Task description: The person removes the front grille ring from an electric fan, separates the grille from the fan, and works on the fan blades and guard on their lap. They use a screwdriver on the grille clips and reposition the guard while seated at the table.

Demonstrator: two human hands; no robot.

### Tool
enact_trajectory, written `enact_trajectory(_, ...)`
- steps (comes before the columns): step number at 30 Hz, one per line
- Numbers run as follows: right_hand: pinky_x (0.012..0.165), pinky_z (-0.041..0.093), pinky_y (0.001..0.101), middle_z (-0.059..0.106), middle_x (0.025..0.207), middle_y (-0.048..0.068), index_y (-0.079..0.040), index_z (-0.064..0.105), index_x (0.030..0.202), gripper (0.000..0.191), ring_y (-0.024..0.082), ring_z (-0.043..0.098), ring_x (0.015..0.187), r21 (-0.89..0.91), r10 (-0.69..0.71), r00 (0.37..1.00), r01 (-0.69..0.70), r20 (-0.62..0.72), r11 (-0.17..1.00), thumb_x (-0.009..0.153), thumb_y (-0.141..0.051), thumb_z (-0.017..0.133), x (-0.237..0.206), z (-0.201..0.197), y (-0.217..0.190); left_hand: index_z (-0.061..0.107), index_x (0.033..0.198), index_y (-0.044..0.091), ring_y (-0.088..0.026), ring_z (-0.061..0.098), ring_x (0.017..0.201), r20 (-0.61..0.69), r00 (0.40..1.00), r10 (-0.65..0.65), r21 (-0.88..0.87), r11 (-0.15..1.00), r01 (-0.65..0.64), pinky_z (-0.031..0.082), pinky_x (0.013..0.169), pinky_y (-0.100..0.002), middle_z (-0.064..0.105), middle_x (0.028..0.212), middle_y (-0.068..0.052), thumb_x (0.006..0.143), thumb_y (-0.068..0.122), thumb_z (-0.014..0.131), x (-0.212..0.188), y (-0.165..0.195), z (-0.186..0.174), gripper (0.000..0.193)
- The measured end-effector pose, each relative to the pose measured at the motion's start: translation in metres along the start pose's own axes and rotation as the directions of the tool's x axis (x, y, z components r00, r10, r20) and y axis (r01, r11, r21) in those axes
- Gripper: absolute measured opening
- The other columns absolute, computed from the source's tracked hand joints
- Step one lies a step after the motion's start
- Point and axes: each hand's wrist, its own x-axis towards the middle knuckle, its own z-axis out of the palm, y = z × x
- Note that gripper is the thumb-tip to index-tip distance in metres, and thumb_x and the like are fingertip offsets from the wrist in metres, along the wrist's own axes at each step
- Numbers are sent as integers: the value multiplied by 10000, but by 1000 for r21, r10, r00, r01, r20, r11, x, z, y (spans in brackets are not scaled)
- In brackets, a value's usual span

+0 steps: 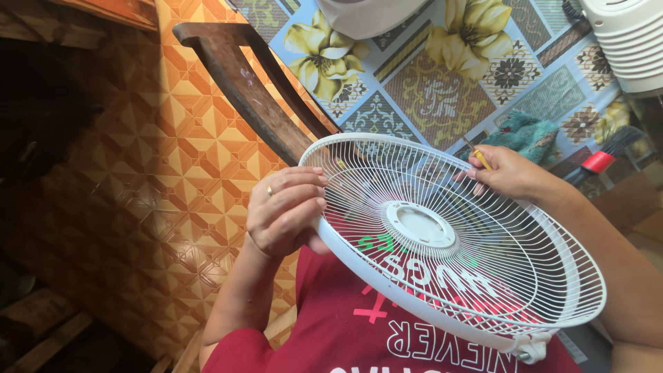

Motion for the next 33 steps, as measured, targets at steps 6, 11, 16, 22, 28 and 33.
enact_trajectory(6,615,552,287,771,1034,166,-52,400,866,198,104,623,668,-29,3,1000,-3,-3,1000,1003,-72,541,-1,2,-5,599,1006,-2,-293,708,822,54,998,23,11,1000,-24,647,812,-475,634,874,-103,995,510,613,2,-2,-3,512)
enact_trajectory(11,597,526,288,758,1020,150,-51,440,877,177,111,586,641,-26,-34,999,35,22,999,992,-65,573,3,1,4,541,1020,17,-287,607,752,52,983,-177,-130,975,182,522,709,-438,588,842,-105,1056,506,571,-8,7,3,492)
enact_trajectory(16,684,526,291,689,1018,203,-61,443,926,222,97,574,826,-61,-162,987,160,-17,985,952,-13,659,1,2,13,457,1078,-28,-245,558,749,25,980,-197,-156,967,199,469,708,-406,543,820,-80,1083,459,576,-10,9,-2,502)
enact_trajectory(22,881,562,319,697,1253,140,-108,390,892,256,144,663,1098,345,-266,957,290,-116,892,881,4,620,-28,1,0,433,1058,-53,-203,496,720,-16,941,-339,-191,924,330,442,651,-360,498,797,-69,1049,490,575,-7,7,-9,561)
enact_trajectory(28,964,544,411,724,1045,248,-62,450,1017,235,299,678,1007,600,-574,687,705,-445,378,1106,-147,651,-83,15,-17,486,1032,8,-160,515,754,-34,886,-462,-129,881,455,426,693,-281,509,869,-63,1097,554,551,-1,-5,-10,554)
enact_trajectory(33,1054,550,428,724,1105,181,-106,437,977,469,284,723,1076,378,-781,260,925,-568,33,846,-273,855,-114,19,-27,485,1022,-1,-98,478,820,-72,836,-545,-154,834,530,389,754,-215,524,919,-44,1118,591,544,6,-16,-12,603)
